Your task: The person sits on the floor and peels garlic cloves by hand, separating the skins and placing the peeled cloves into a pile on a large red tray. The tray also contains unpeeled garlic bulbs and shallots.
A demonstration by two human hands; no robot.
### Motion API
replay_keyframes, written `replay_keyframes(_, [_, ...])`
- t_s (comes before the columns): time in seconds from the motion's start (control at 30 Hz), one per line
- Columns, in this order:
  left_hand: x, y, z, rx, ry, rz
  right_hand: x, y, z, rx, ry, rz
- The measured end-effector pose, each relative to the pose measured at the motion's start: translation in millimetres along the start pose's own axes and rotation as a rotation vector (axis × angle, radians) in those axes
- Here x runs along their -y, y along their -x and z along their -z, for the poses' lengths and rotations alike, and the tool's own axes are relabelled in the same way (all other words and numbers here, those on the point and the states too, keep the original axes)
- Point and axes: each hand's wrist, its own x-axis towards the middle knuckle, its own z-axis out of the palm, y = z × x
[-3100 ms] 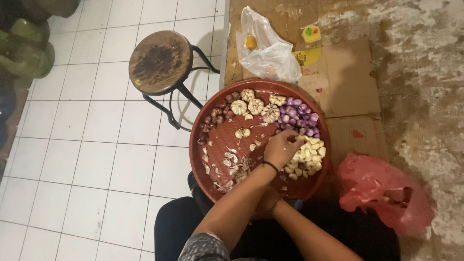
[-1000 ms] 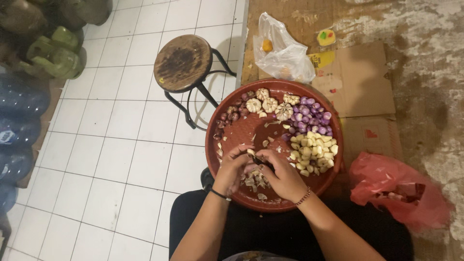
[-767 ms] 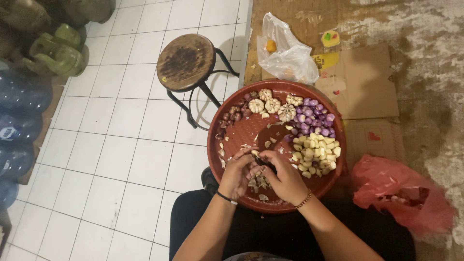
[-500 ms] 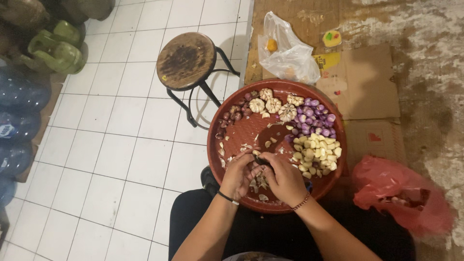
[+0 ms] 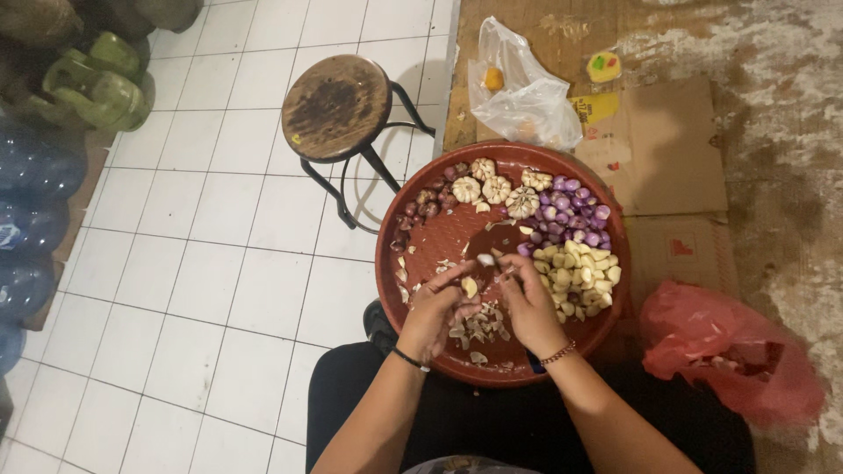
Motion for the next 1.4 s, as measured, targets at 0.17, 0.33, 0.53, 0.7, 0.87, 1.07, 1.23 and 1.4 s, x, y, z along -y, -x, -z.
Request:
replay_keyframes(0.17, [-1.4, -2.4, 4.7, 0.031, -0.025, -0.05, 6.0, -3.8, 1.6, 0.096, 0.177, -0.189])
replay_keyframes(0.33, [-3.1, -1.7, 9.5, -0.046, -0.085, -0.089, 0.6, 4.5, -4.6, 0.216, 0.135, 0.111])
replay_keyframes(0.53, [2.2, -3.0, 8.2, -0.011, -0.167, -0.171, 3.3, 9.1, -6.9, 0.166, 0.101, 0.286])
replay_keyframes(0.7, [10.2, -6.5, 8.7, -0.038, -0.36, -0.279, 9.9, 11.4, -4.2, 0.168, 0.053, 0.266])
replay_keyframes(0.87, [10.8, -5.6, 10.7, -0.058, -0.469, -0.348, 6.2, 10.2, -2.7, 0.173, 0.073, 0.182])
replay_keyframes(1.07, [9.0, -7.4, 10.4, -0.043, -0.375, -0.303, -2.0, 5.9, -1.6, 0.227, -0.115, -0.047])
replay_keyframes(1.23, [9.3, -3.9, 8.6, -0.084, -0.463, -0.318, 4.6, 10.0, -4.4, 0.211, 0.015, 0.173])
replay_keyframes(1.4, [8.1, -2.6, 4.2, -0.143, -0.538, -0.301, 11.4, 11.8, -5.1, 0.159, 0.123, 0.237])
